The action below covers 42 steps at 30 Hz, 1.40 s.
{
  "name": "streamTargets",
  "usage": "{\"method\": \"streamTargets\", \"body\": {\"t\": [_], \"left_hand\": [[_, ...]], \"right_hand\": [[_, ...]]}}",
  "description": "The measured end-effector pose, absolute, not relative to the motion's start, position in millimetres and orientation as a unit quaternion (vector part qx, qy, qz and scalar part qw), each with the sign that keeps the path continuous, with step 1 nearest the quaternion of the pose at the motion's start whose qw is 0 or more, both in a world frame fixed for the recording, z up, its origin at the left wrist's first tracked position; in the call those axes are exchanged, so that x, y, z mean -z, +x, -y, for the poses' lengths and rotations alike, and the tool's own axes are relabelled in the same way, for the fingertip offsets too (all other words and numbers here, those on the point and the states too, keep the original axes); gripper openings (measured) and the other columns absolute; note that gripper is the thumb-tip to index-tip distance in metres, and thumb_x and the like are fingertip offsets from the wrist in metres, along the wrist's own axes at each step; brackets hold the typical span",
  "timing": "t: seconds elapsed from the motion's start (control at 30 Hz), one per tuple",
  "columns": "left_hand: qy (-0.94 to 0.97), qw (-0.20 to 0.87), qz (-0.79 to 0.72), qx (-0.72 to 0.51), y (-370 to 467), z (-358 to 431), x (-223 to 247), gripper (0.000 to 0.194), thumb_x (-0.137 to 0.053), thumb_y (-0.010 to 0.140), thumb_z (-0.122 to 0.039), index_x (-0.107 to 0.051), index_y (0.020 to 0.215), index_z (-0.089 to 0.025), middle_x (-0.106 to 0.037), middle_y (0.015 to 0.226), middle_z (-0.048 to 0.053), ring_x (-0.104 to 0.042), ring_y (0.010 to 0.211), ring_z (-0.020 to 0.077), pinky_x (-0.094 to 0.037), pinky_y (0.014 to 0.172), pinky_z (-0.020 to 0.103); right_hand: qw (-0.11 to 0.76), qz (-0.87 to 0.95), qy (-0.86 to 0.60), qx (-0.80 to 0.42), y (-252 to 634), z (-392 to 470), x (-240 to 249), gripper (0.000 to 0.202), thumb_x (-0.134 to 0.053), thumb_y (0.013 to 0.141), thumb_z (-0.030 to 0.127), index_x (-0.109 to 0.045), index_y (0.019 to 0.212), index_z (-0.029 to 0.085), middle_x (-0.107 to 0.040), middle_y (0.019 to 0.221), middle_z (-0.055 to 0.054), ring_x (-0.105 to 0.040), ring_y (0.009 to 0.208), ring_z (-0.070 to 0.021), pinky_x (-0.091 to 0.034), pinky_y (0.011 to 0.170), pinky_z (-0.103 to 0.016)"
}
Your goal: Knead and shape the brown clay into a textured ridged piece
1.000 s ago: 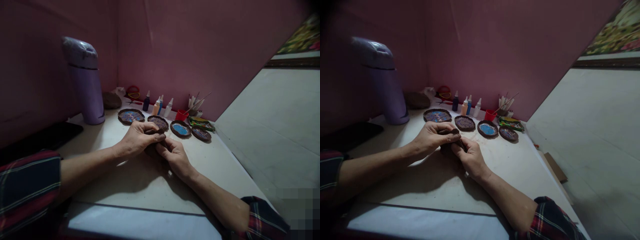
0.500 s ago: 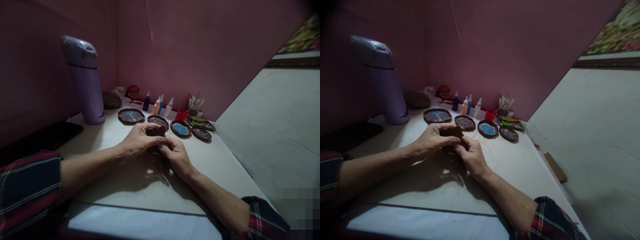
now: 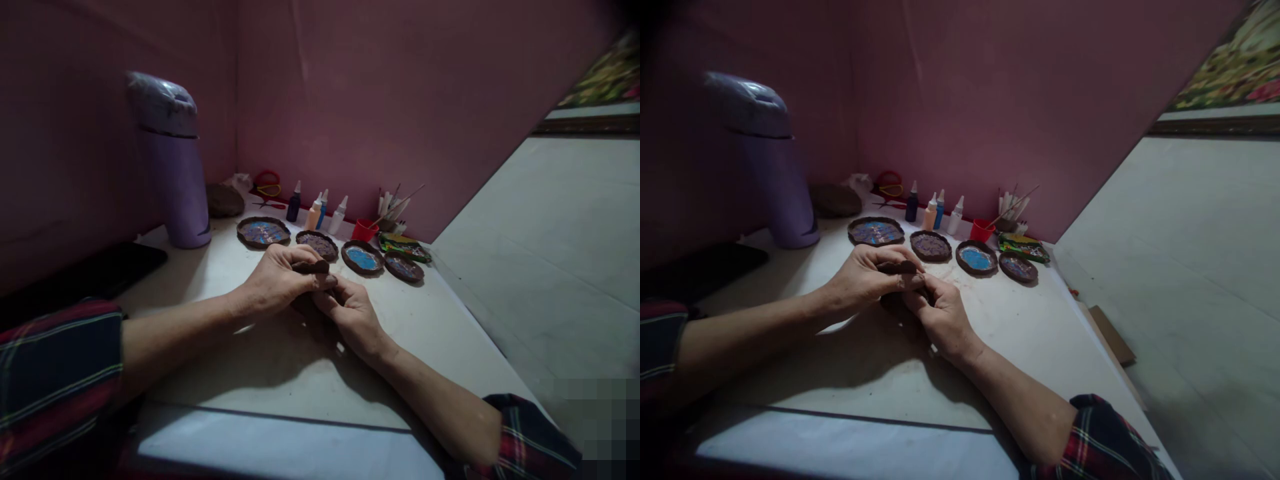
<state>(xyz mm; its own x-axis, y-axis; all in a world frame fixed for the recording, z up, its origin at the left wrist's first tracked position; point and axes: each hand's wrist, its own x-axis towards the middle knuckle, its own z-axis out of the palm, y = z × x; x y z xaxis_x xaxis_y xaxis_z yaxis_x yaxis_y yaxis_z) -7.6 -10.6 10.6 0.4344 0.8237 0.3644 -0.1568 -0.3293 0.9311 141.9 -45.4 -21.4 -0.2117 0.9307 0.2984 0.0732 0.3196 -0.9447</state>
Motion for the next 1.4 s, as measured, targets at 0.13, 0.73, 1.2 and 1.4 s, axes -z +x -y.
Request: {"method": "streamTargets", "body": {"t": [0.13, 0.73, 1.2, 1.4], "left_hand": [[0.658, 0.533, -0.269, -0.459, -7.1, 10.8, -10.5, 0.020, -0.075, 0.063, -0.029, -0.069, 0.069, -0.010, -0.060, 0.077, 0.004, -0.055, 0.070, 0.0128, -0.044, 0.062, 0.023], [0.695, 0.482, -0.266, -0.463, -8.7, 13.9, -14.4, 0.024, -0.064, 0.075, -0.034, -0.069, 0.067, -0.011, -0.062, 0.080, 0.005, -0.054, 0.070, 0.0122, -0.042, 0.058, 0.021], [0.653, 0.530, -0.286, -0.460, -7.3, 14.6, -12.8, 0.032, -0.070, 0.070, -0.036, -0.071, 0.091, -0.013, -0.068, 0.090, 0.007, -0.061, 0.082, 0.0168, -0.047, 0.070, 0.022], [0.646, 0.507, -0.298, -0.486, -8.6, 13.9, -13.6, 0.032, -0.069, 0.072, -0.038, -0.072, 0.092, -0.013, -0.069, 0.087, 0.007, -0.061, 0.080, 0.0165, -0.046, 0.069, 0.022]], "right_hand": [[0.494, 0.641, -0.392, -0.438, 141.6, 45.2, 20.5, 0.024, -0.062, 0.080, 0.038, -0.064, 0.090, 0.016, -0.060, 0.076, -0.002, -0.053, 0.066, -0.0130, -0.044, 0.059, -0.024], [0.488, 0.654, -0.388, -0.429, 140.7, 46.2, 18.1, 0.019, -0.061, 0.080, 0.033, -0.064, 0.087, 0.016, -0.059, 0.075, -0.001, -0.052, 0.069, -0.0133, -0.043, 0.064, -0.026], [0.479, 0.592, -0.415, -0.499, 139.0, 47.9, 17.3, 0.027, -0.062, 0.078, 0.044, -0.057, 0.083, 0.017, -0.053, 0.060, 0.003, -0.045, 0.043, -0.0078, -0.039, 0.038, -0.020], [0.474, 0.607, -0.421, -0.479, 140.7, 46.7, 19.0, 0.026, -0.063, 0.078, 0.042, -0.057, 0.078, 0.017, -0.052, 0.060, 0.003, -0.047, 0.049, -0.0092, -0.038, 0.043, -0.022]]}}
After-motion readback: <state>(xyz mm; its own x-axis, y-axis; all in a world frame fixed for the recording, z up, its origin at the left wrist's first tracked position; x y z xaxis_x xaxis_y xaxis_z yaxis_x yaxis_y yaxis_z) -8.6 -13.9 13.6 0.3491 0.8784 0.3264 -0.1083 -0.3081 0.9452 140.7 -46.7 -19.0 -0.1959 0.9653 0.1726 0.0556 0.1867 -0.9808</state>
